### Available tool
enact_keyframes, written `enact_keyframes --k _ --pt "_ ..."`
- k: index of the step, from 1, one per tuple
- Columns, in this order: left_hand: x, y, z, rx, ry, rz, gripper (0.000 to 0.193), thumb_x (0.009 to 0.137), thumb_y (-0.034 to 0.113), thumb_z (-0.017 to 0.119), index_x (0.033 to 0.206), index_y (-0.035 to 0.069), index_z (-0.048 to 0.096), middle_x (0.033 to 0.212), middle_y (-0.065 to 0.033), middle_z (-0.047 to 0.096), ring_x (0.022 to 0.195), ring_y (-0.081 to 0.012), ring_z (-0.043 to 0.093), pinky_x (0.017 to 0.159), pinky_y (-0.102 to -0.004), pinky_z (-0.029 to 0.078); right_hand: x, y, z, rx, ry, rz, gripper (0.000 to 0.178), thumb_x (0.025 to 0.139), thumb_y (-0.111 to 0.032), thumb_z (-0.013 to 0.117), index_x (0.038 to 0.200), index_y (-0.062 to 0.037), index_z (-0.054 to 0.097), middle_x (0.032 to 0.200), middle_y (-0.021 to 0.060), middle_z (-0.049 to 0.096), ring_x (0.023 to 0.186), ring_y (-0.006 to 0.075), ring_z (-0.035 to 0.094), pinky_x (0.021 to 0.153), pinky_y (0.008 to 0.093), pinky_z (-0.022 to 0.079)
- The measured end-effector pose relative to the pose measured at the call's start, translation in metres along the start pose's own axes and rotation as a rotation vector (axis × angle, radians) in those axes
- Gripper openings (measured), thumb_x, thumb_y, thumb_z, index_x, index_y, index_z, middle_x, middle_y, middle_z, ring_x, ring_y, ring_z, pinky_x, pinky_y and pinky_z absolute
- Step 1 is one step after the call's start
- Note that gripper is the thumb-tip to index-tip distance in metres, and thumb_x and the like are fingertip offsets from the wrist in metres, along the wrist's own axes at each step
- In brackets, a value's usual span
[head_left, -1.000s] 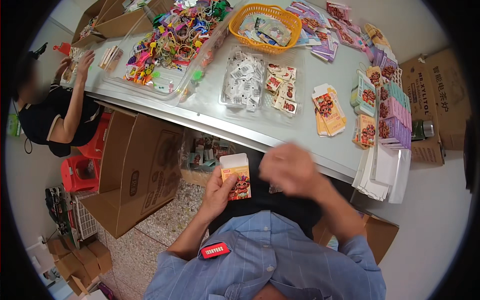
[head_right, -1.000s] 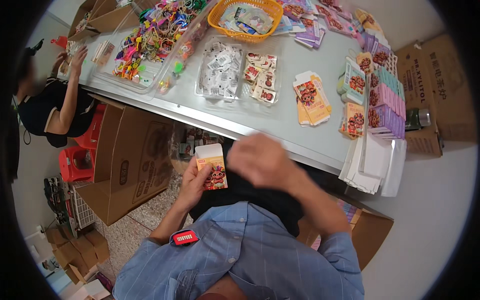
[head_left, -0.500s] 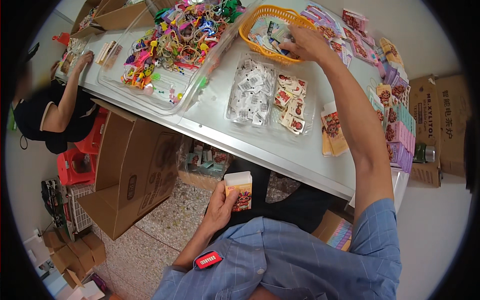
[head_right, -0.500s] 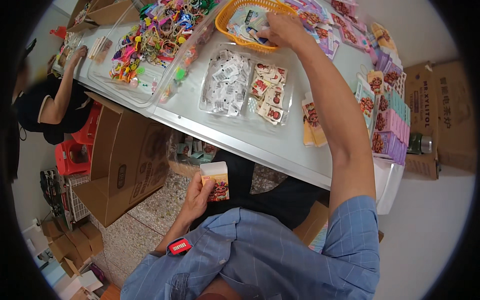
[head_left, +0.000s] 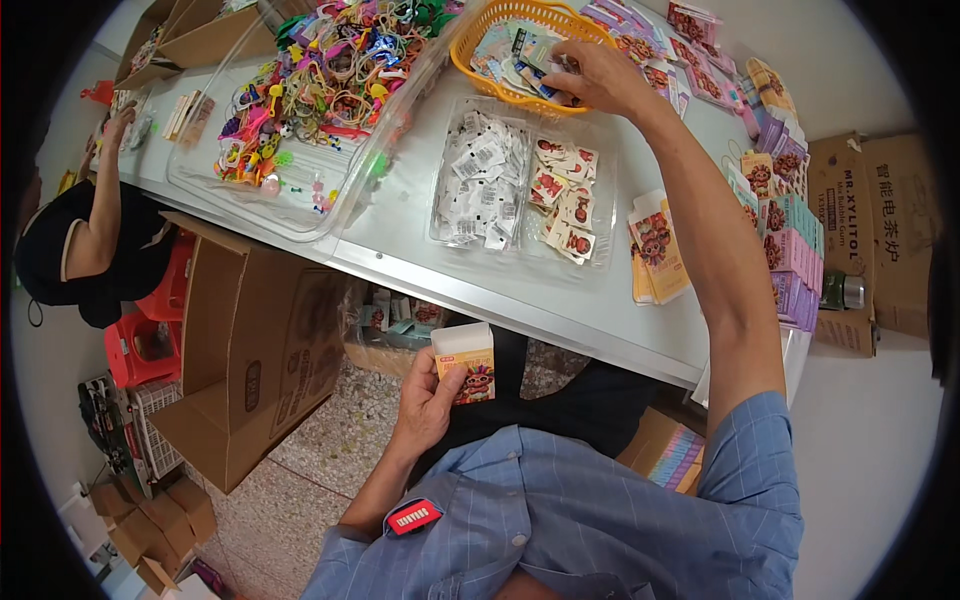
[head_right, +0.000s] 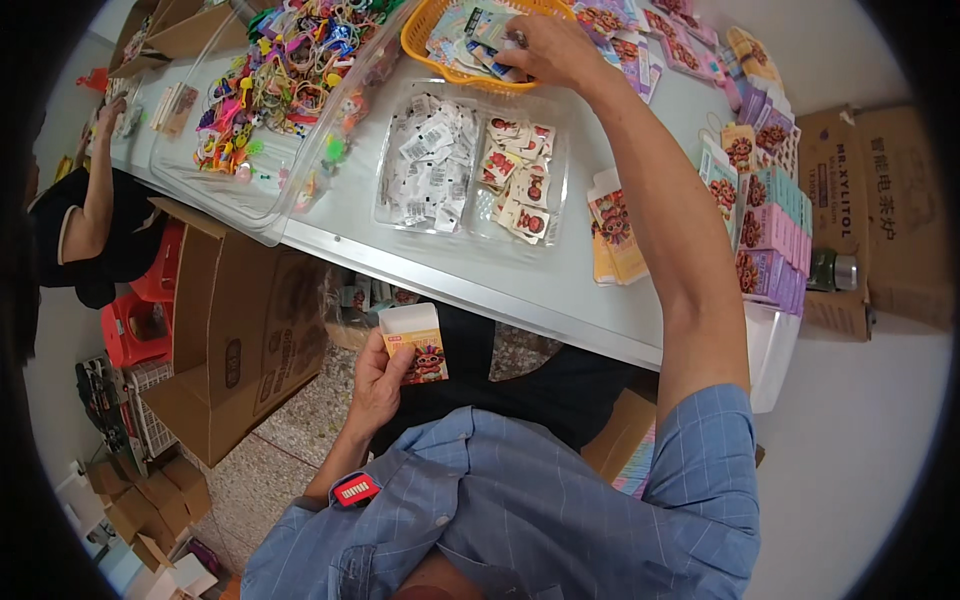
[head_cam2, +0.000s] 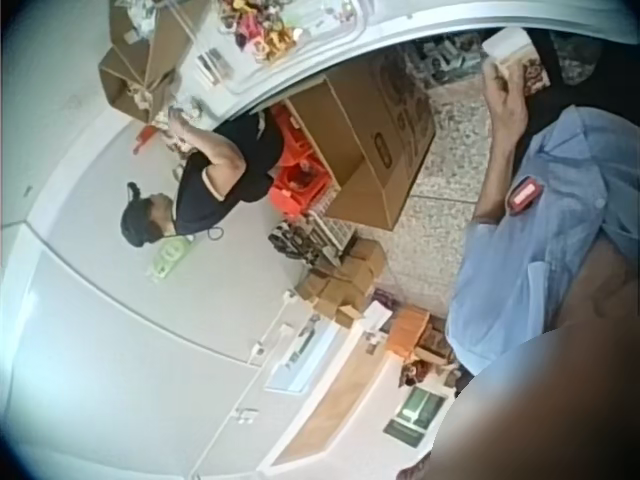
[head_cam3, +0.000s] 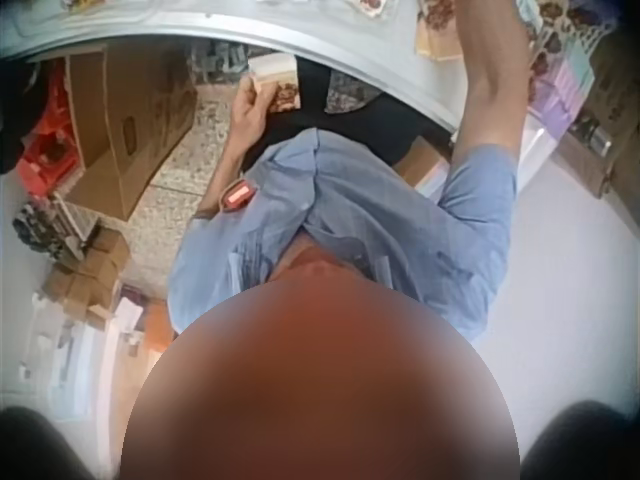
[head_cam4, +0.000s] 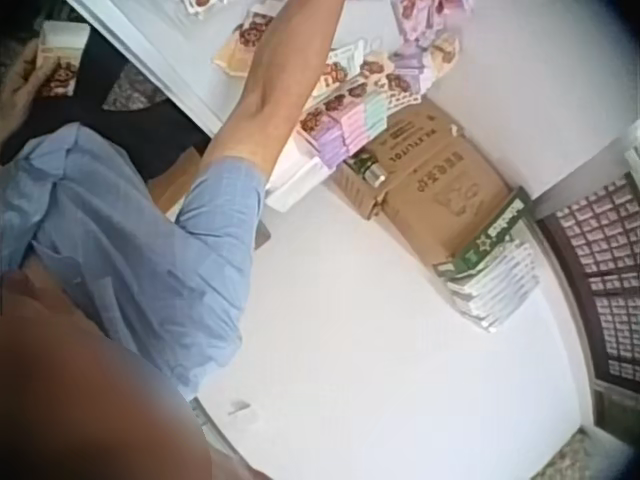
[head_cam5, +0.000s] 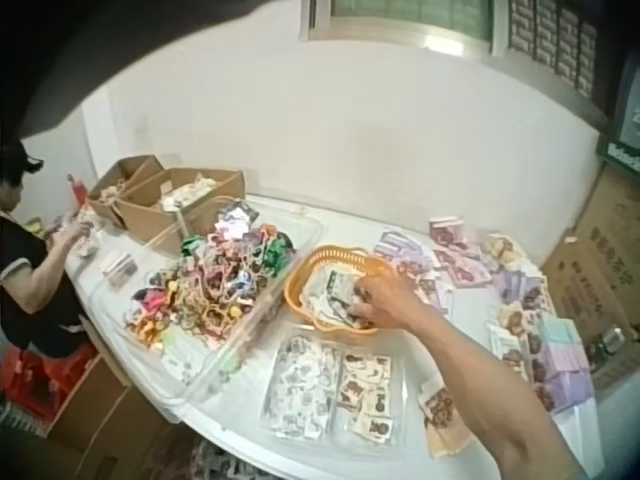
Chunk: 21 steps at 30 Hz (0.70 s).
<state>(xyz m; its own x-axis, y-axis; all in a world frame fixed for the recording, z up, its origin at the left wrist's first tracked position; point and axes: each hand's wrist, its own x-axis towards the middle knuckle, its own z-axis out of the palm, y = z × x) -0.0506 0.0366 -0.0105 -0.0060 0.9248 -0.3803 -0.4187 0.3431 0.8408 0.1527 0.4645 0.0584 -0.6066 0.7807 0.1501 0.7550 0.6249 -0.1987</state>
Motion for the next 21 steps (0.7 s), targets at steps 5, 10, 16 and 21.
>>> enact_keyframes --k 5,10,16,21 --pt "0.000 0.005 0.008 0.012 0.007 0.045 0.029 0.101 0.006 0.058 0.127 -0.001 0.048 0.115 -0.0099 0.065 0.104 -0.0122 0.063 0.092 -0.0273 0.051 -0.005 -0.005 0.001 0.238 0.083 0.156 0.032 0.091 -0.029 0.061 0.100 0.0004 0.069 0.089 0.0133 0.071 0.087 0.0306 0.070 0.077 0.0400 0.053" --pt "0.002 0.008 0.010 -0.017 -0.014 0.074 0.032 0.099 0.004 0.060 0.128 -0.001 0.048 0.115 -0.0098 0.065 0.104 -0.0123 0.063 0.092 -0.0271 0.051 -0.011 0.006 -0.014 -0.195 0.376 0.018 0.024 0.092 -0.022 0.060 0.099 -0.0006 0.068 0.087 0.0144 0.071 0.084 0.0281 0.071 0.073 0.0383 0.054" --pt "0.003 0.008 0.010 -0.027 -0.004 0.102 0.031 0.099 0.005 0.061 0.127 -0.001 0.049 0.114 -0.0096 0.066 0.104 -0.0122 0.063 0.092 -0.0273 0.052 -0.026 -0.010 -0.031 0.254 0.358 0.187 0.023 0.091 -0.014 0.064 0.112 -0.0031 0.066 0.090 0.0130 0.072 0.076 0.0220 0.068 0.071 0.0338 0.053" --pt "0.004 0.002 0.011 -0.008 -0.037 0.138 0.029 0.098 0.005 0.062 0.125 -0.001 0.051 0.113 -0.0092 0.066 0.102 -0.0120 0.063 0.091 -0.0272 0.052 -0.033 -0.012 -0.034 0.311 0.384 0.093 0.026 0.092 -0.015 0.066 0.118 -0.0079 0.069 0.088 0.0099 0.073 0.075 0.0159 0.066 0.069 0.0302 0.052"
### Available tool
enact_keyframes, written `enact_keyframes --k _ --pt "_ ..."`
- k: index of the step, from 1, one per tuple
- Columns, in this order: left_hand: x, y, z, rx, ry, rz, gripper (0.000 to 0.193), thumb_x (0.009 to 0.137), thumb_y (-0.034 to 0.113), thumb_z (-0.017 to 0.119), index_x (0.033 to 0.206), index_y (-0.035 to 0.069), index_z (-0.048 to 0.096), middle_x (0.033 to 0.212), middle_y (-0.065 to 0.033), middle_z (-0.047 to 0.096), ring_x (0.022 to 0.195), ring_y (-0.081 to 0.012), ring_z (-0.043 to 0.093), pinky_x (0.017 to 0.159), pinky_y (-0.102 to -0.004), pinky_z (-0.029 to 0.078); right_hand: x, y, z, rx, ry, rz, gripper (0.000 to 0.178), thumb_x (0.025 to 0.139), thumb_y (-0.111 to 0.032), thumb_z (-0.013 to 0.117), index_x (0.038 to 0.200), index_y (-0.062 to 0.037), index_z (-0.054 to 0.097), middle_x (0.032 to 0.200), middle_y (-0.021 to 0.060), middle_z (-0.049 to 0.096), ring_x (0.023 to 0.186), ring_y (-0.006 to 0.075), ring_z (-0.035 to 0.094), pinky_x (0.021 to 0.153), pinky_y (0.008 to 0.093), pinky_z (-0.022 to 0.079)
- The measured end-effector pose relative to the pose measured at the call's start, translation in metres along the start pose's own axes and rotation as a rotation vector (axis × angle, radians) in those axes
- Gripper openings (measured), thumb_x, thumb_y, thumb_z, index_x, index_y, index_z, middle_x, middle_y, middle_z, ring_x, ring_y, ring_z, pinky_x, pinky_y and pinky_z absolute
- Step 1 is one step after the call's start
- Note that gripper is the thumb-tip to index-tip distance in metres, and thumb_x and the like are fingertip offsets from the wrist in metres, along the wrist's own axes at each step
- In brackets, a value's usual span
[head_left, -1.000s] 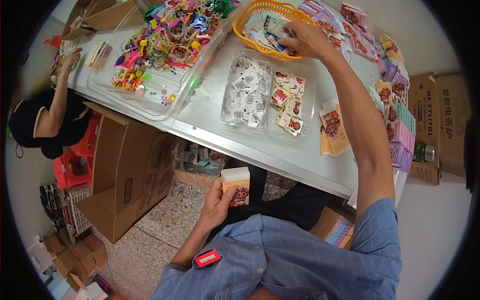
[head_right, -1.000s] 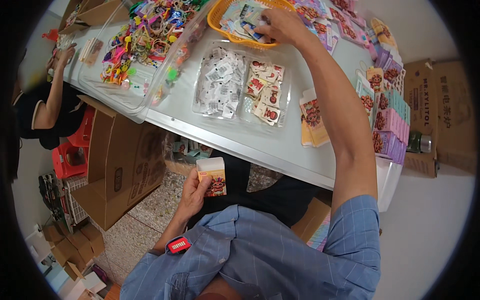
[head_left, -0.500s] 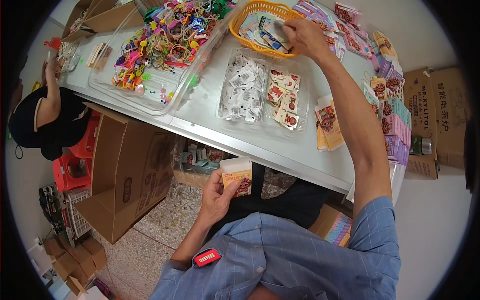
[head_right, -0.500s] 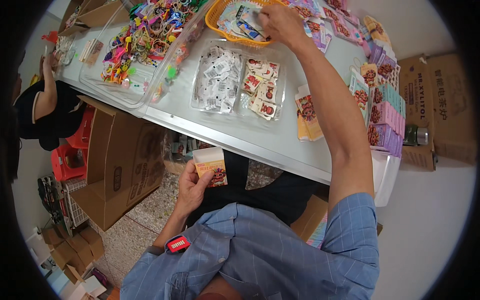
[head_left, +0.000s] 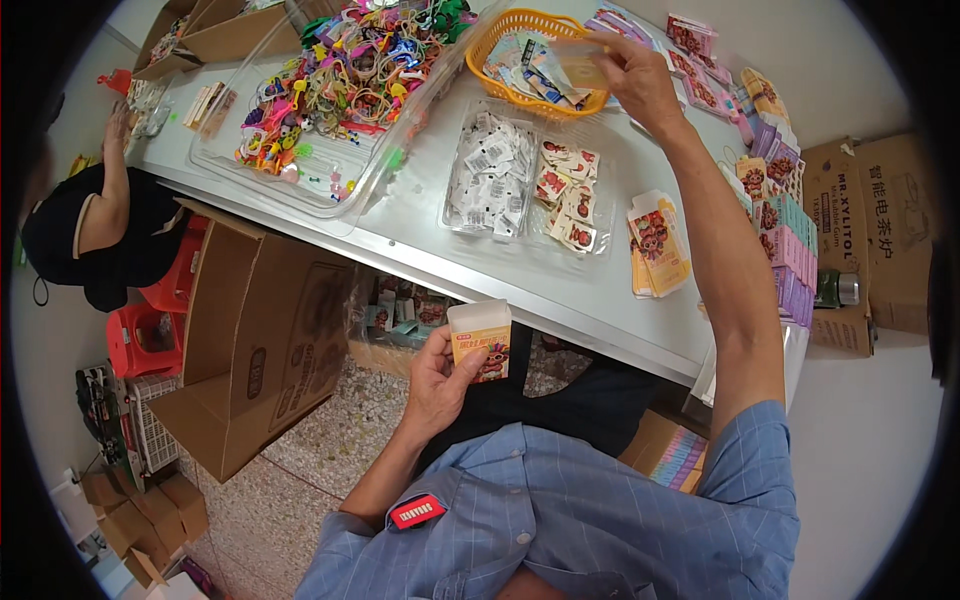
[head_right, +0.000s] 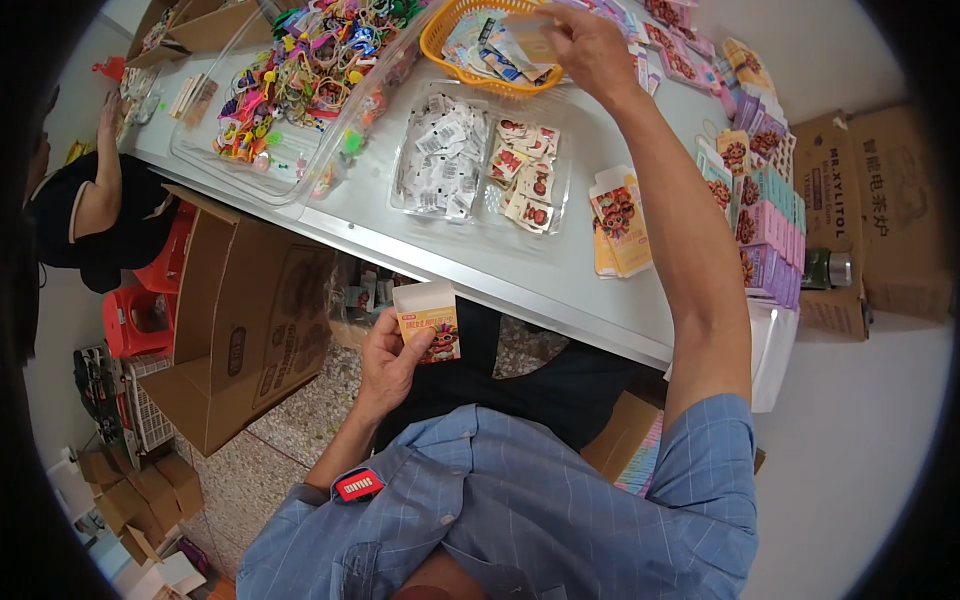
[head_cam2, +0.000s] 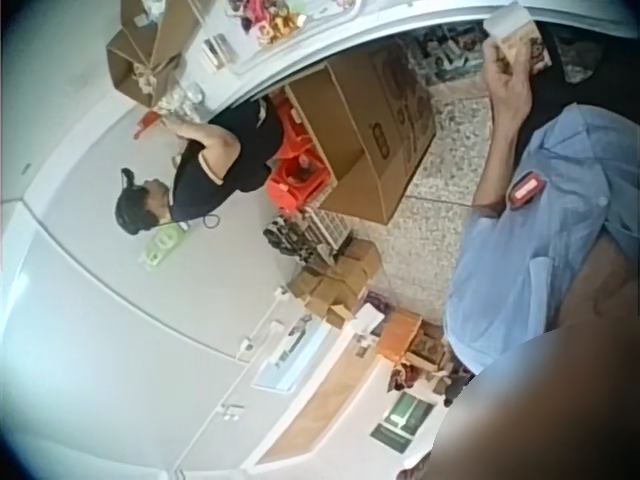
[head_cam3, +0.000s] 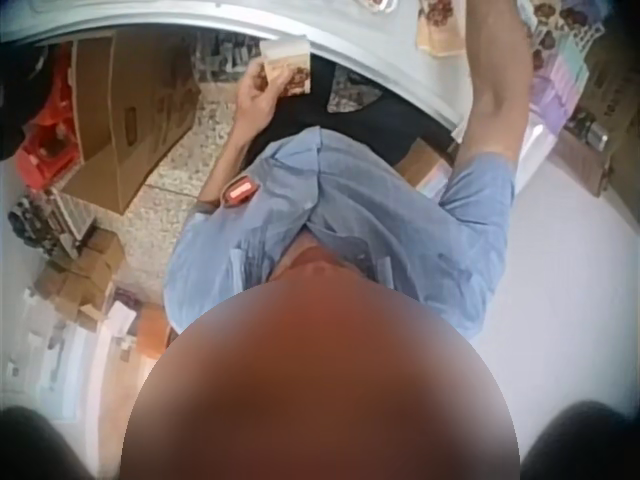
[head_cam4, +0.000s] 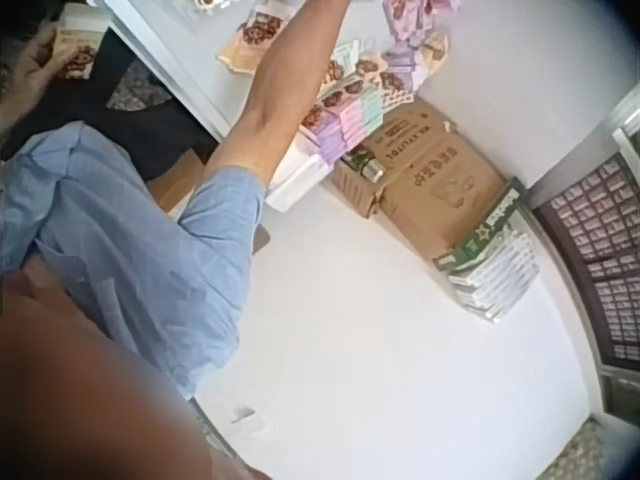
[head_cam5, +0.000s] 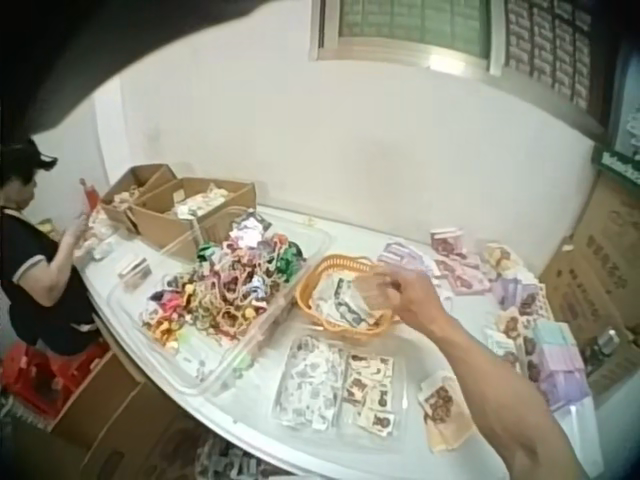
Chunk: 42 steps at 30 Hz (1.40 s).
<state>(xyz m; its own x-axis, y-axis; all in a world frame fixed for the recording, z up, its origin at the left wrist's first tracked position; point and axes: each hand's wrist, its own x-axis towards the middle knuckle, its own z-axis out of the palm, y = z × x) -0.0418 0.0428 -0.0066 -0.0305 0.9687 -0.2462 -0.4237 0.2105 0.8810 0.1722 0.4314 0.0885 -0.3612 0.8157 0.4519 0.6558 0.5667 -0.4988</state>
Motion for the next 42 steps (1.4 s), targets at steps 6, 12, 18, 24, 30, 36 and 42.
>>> enact_keyframes --k 6,12,18,24,30,36,42 --pt "-0.004 -0.004 -0.001 -0.026 0.027 -0.024 0.029 0.098 0.005 0.062 0.124 -0.002 0.051 0.113 -0.0097 0.067 0.102 -0.0120 0.063 0.092 -0.0271 0.051 0.001 -0.023 0.005 -0.041 -0.062 -0.178 0.016 0.089 -0.018 0.074 0.101 -0.0076 0.077 0.087 0.0069 0.073 0.074 0.0151 0.066 0.068 0.0281 0.052" --pt "0.003 0.000 0.002 -0.033 0.035 0.019 0.030 0.097 0.003 0.062 0.124 -0.002 0.051 0.113 -0.0106 0.067 0.104 -0.0126 0.064 0.092 -0.0273 0.051 -0.023 -0.046 -0.015 0.165 0.241 -0.158 0.016 0.091 -0.013 0.073 0.103 -0.0032 0.076 0.089 0.0039 0.074 0.074 0.0119 0.066 0.066 0.0246 0.051" --pt "0.013 0.015 0.010 -0.012 0.005 0.086 0.035 0.095 0.000 0.065 0.126 -0.003 0.049 0.114 -0.0135 0.068 0.103 -0.0139 0.065 0.091 -0.0277 0.053 -0.096 -0.106 -0.053 0.821 0.091 0.129 0.020 0.093 -0.005 0.069 0.110 0.0026 0.066 0.086 0.0085 0.069 0.072 0.0147 0.067 0.064 0.0275 0.054" --pt "0.016 0.021 0.023 -0.032 -0.076 0.092 0.040 0.093 -0.001 0.067 0.129 -0.004 0.048 0.116 -0.0140 0.068 0.104 -0.0144 0.066 0.091 -0.0266 0.053 -0.174 -0.139 -0.043 1.048 -0.166 0.194 0.012 0.091 0.006 0.065 0.103 0.0053 0.064 0.088 0.0131 0.069 0.069 0.0175 0.067 0.062 0.0301 0.057" --pt "0.009 0.019 0.027 -0.042 -0.127 0.050 0.040 0.093 0.000 0.068 0.128 -0.005 0.050 0.117 -0.0133 0.068 0.104 -0.0148 0.066 0.090 -0.0272 0.055 -0.192 -0.133 -0.043 0.822 -0.256 0.181 0.009 0.089 0.004 0.068 0.097 0.0028 0.072 0.087 0.0104 0.070 0.071 0.0132 0.067 0.065 0.0259 0.055" --pt "0.004 0.012 0.027 -0.015 -0.144 0.051 0.040 0.093 0.001 0.068 0.129 -0.004 0.051 0.116 -0.0128 0.068 0.103 -0.0145 0.066 0.090 -0.0273 0.055 -0.192 -0.137 -0.045 0.371 -0.533 -0.151 0.012 0.084 -0.006 0.074 0.095 -0.0005 0.074 0.100 0.0121 0.069 0.086 0.0228 0.068 0.076 0.0331 0.053" --pt "0.006 0.008 0.022 -0.005 -0.139 0.053 0.040 0.093 0.002 0.068 0.129 -0.004 0.051 0.117 -0.0132 0.068 0.105 -0.0143 0.066 0.090 -0.0274 0.055 -0.174 -0.126 -0.048 0.236 -0.179 -0.032 0.024 0.086 -0.019 0.073 0.104 -0.0029 0.072 0.107 0.0154 0.068 0.104 0.0318 0.064 0.087 0.0405 0.051"
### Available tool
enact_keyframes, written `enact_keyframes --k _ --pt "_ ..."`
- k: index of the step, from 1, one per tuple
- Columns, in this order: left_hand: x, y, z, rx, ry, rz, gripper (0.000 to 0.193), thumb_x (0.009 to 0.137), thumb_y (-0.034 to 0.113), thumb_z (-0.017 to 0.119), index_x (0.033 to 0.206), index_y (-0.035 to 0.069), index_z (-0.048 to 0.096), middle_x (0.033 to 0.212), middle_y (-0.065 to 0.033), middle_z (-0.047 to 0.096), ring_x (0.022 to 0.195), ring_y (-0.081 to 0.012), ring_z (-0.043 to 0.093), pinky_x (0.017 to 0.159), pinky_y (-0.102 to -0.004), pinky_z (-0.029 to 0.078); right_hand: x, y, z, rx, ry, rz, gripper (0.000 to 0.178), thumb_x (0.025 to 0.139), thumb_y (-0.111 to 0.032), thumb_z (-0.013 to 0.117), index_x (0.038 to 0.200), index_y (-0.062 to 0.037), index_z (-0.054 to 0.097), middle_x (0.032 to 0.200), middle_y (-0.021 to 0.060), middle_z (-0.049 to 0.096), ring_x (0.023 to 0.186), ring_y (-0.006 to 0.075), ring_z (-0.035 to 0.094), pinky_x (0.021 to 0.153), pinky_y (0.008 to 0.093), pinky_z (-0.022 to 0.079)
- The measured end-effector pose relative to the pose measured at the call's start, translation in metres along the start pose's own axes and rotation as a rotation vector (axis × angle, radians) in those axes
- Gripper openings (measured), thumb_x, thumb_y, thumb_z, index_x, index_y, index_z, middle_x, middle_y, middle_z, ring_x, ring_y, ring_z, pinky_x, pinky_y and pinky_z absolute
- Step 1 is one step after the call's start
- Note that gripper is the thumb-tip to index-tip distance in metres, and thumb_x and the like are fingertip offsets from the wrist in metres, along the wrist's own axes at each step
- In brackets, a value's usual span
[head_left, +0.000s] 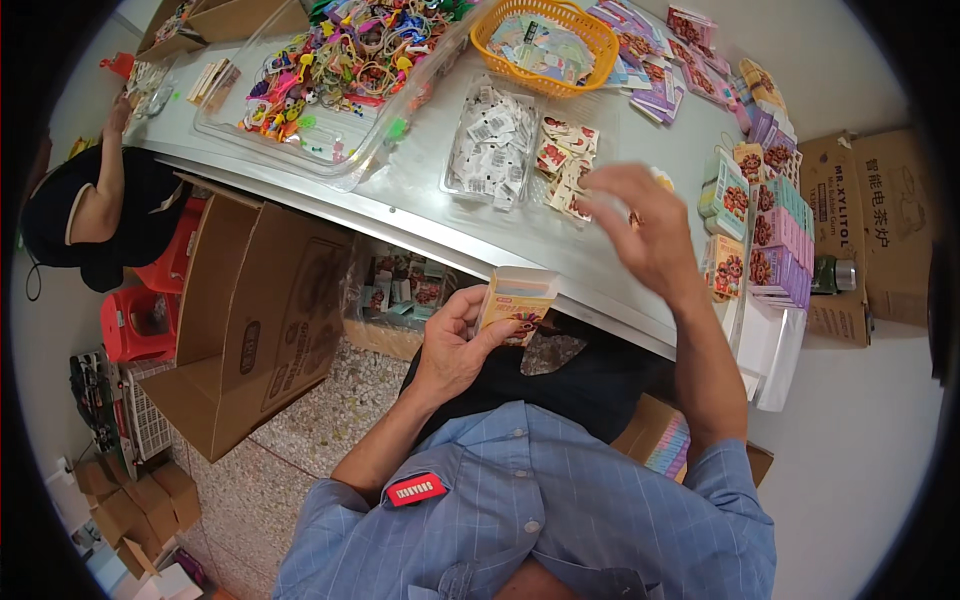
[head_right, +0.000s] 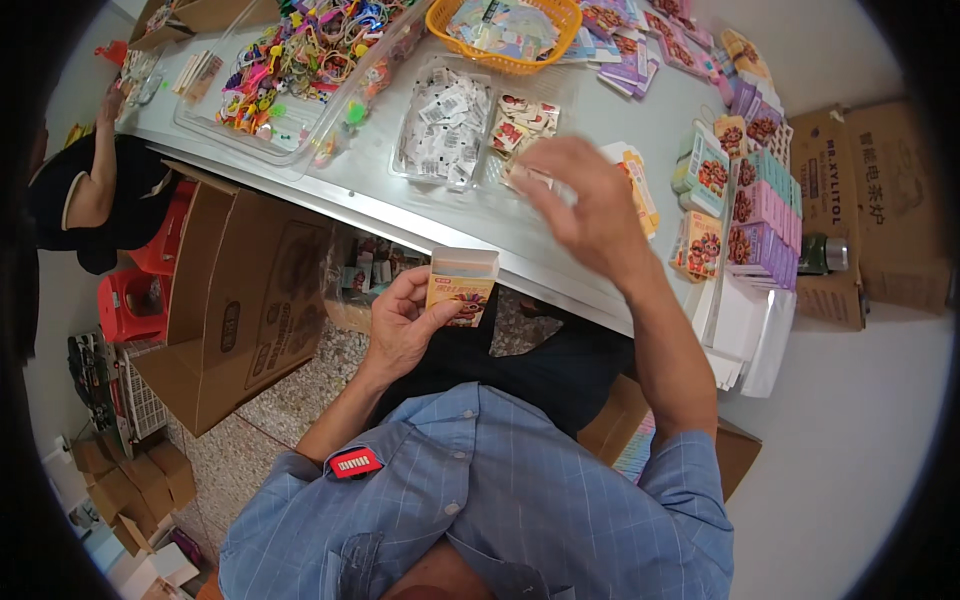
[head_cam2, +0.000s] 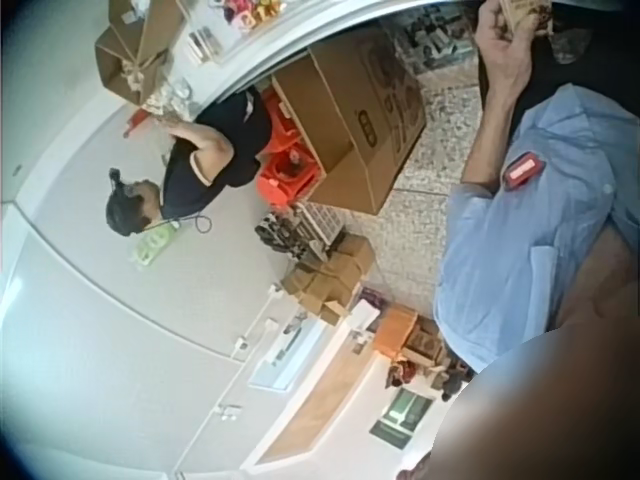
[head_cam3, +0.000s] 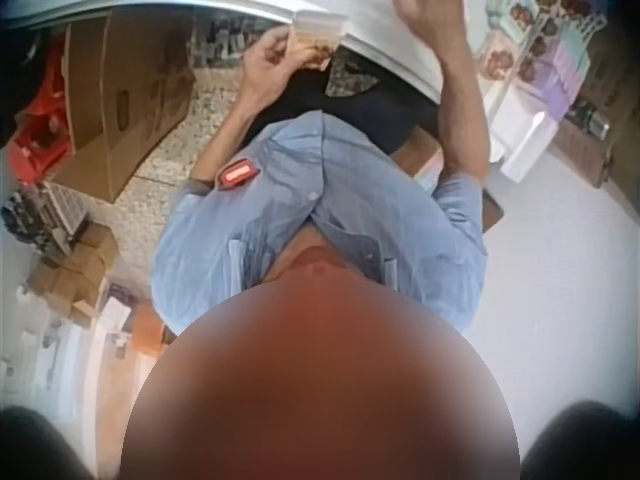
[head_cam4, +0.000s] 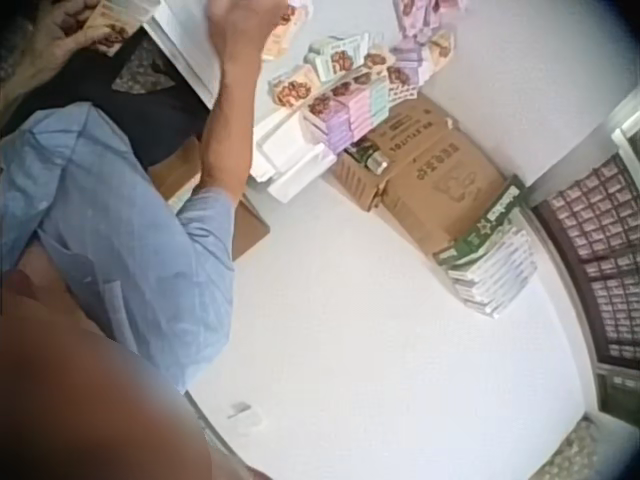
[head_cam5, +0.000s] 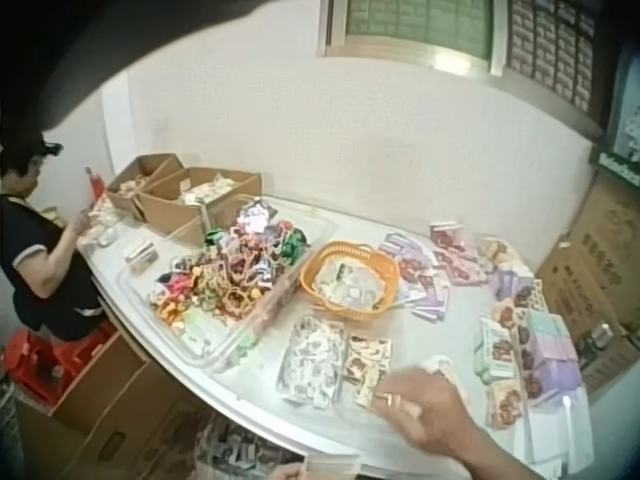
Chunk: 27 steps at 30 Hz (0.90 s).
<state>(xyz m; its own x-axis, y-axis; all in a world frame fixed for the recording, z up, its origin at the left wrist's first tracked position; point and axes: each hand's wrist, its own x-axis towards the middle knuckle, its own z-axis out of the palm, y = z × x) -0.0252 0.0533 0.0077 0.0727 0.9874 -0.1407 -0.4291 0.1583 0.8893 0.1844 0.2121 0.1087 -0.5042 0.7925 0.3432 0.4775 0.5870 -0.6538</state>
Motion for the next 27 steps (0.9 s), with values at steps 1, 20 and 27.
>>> enact_keyframes --k 1,20,27 --pt "-0.001 -0.001 -0.001 -0.016 0.012 -0.017 0.040 0.093 0.002 0.068 0.129 -0.004 0.051 0.117 -0.0131 0.068 0.105 -0.0143 0.066 0.090 -0.0272 0.055 0.011 0.009 0.001 -0.003 0.003 0.004 0.024 0.086 -0.019 0.073 0.104 -0.0029 0.072 0.107 0.0154 0.068 0.104 0.0318 0.064 0.087 0.0405 0.051" --pt "0.003 -0.009 -0.004 -0.046 0.119 0.003 0.036 0.094 0.000 0.066 0.127 -0.005 0.051 0.115 -0.0140 0.069 0.104 -0.0144 0.067 0.090 -0.0271 0.055 0.051 0.061 0.022 -0.218 -0.002 0.025 0.009 0.081 -0.005 0.072 0.090 -0.0063 0.070 0.094 0.0086 0.068 0.093 0.0235 0.063 0.086 0.0376 0.047" --pt "0.013 -0.011 0.001 -0.028 0.125 0.035 0.036 0.094 0.001 0.067 0.126 -0.005 0.051 0.114 -0.0135 0.069 0.103 -0.0142 0.067 0.090 -0.0269 0.054 -0.002 -0.011 0.019 0.136 -0.083 -0.209 0.019 0.074 0.001 0.077 0.090 -0.0048 0.070 0.107 0.0086 0.067 0.108 0.0288 0.061 0.094 0.0405 0.047"
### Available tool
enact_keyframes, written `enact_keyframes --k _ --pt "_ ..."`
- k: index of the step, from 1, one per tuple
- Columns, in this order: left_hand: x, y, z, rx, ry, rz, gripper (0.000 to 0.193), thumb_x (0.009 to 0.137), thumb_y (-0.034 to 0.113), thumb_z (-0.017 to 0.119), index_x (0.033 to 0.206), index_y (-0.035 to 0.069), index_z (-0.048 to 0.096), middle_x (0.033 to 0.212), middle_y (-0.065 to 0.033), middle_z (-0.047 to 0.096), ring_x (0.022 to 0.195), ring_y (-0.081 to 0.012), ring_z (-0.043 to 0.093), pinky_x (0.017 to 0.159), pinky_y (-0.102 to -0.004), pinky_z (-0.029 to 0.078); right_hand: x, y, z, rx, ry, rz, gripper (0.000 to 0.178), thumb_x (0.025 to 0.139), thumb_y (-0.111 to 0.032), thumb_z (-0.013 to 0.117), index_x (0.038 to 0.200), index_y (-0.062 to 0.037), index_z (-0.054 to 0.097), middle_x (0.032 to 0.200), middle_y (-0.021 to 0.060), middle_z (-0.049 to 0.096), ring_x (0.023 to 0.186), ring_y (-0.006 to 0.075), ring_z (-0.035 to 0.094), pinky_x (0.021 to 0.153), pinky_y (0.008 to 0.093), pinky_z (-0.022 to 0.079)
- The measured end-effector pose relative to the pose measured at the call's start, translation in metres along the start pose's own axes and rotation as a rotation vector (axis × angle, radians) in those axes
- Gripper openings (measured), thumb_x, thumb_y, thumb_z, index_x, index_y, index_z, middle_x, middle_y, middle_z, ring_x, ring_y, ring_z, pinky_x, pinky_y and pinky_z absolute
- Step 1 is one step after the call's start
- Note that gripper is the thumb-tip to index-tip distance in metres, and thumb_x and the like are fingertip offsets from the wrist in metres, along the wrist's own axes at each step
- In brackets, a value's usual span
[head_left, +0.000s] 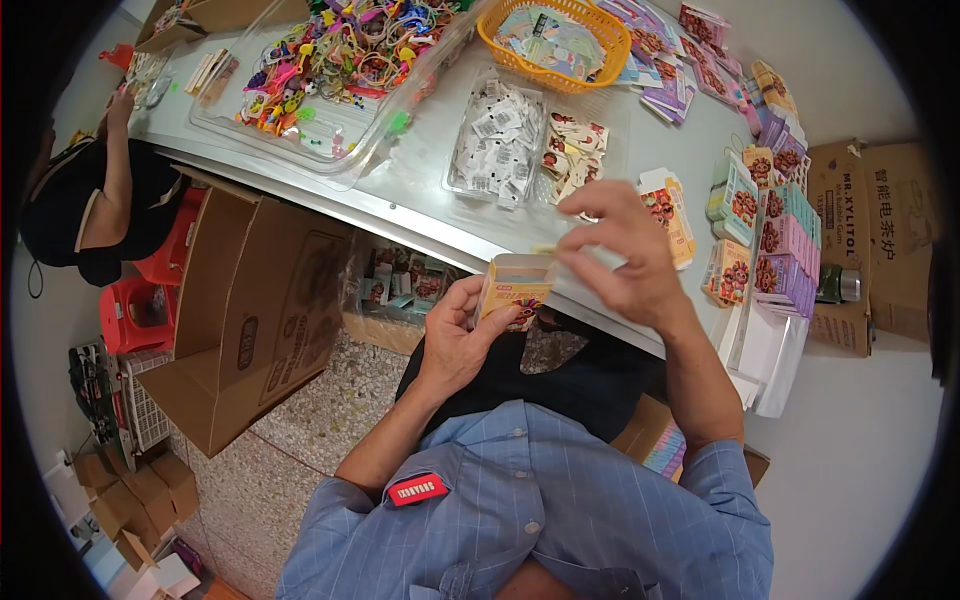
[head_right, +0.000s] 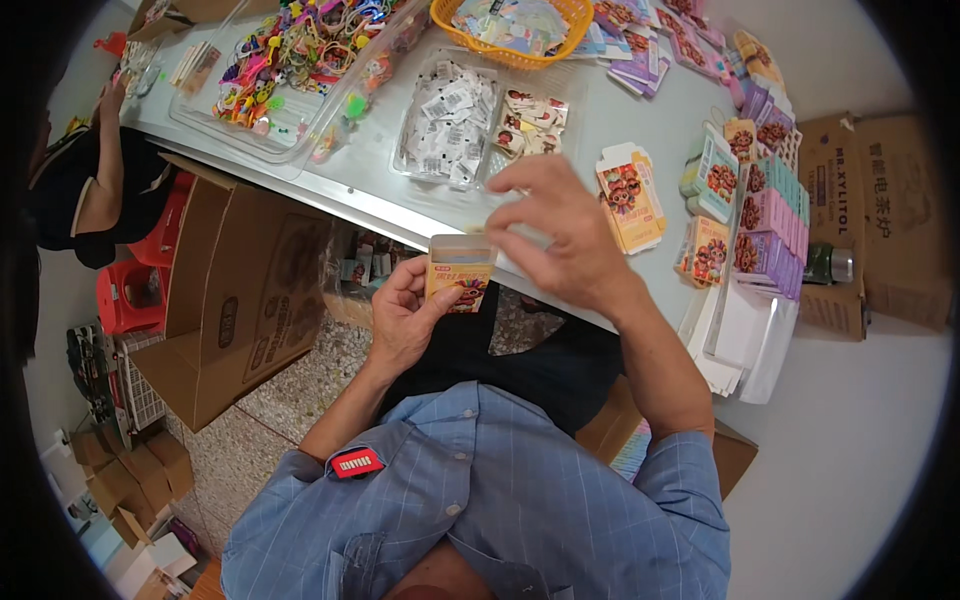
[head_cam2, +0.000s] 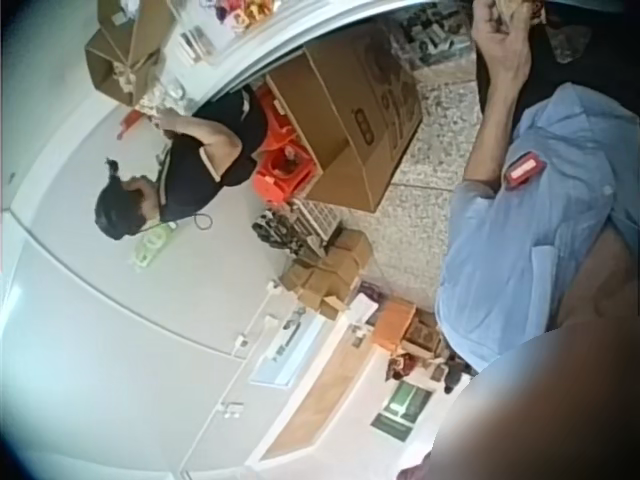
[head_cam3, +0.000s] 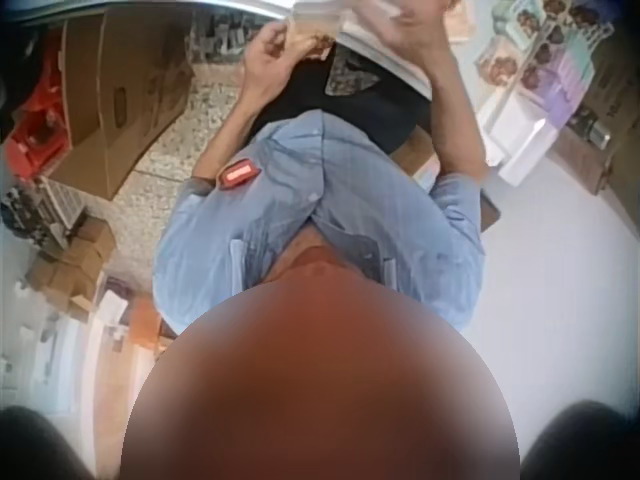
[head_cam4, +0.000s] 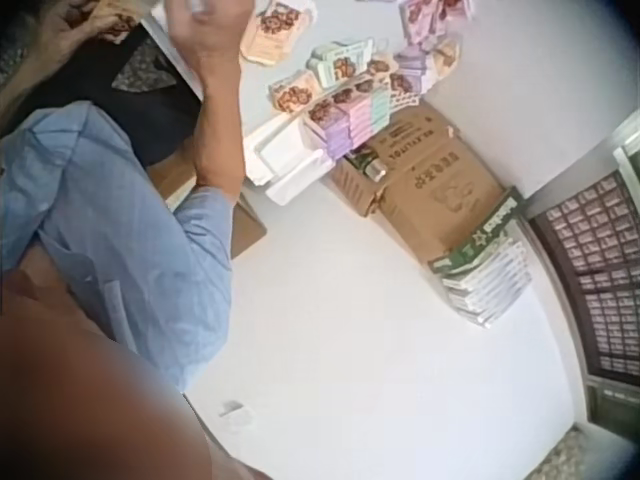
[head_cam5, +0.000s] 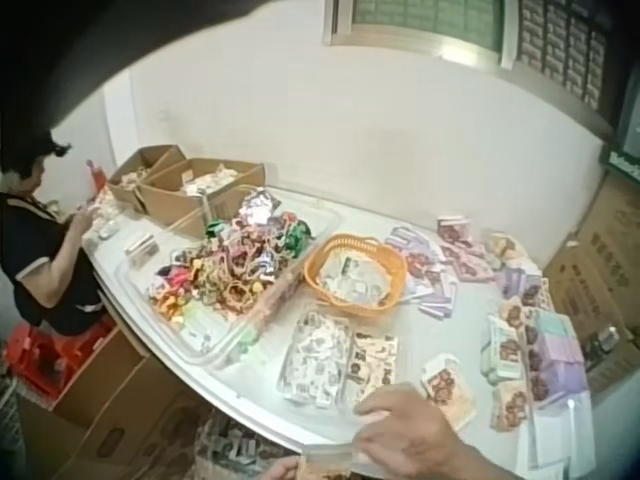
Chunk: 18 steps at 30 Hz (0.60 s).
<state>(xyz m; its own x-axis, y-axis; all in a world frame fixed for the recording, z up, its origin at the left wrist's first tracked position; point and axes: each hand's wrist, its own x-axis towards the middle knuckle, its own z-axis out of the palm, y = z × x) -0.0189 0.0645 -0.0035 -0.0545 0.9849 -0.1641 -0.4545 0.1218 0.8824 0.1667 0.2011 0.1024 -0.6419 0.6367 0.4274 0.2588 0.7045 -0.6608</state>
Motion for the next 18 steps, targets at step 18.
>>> enact_keyframes --k 18 --pt "-0.005 0.003 -0.007 0.004 -0.018 -0.003 0.040 0.094 0.002 0.067 0.130 -0.005 0.050 0.121 -0.0132 0.066 0.106 -0.0144 0.065 0.092 -0.0265 0.053 -0.001 0.004 0.014 0.231 -0.171 0.159 0.010 0.078 -0.002 0.077 0.086 -0.0042 0.072 0.114 0.0087 0.066 0.119 0.0299 0.057 0.103 0.0416 0.043"
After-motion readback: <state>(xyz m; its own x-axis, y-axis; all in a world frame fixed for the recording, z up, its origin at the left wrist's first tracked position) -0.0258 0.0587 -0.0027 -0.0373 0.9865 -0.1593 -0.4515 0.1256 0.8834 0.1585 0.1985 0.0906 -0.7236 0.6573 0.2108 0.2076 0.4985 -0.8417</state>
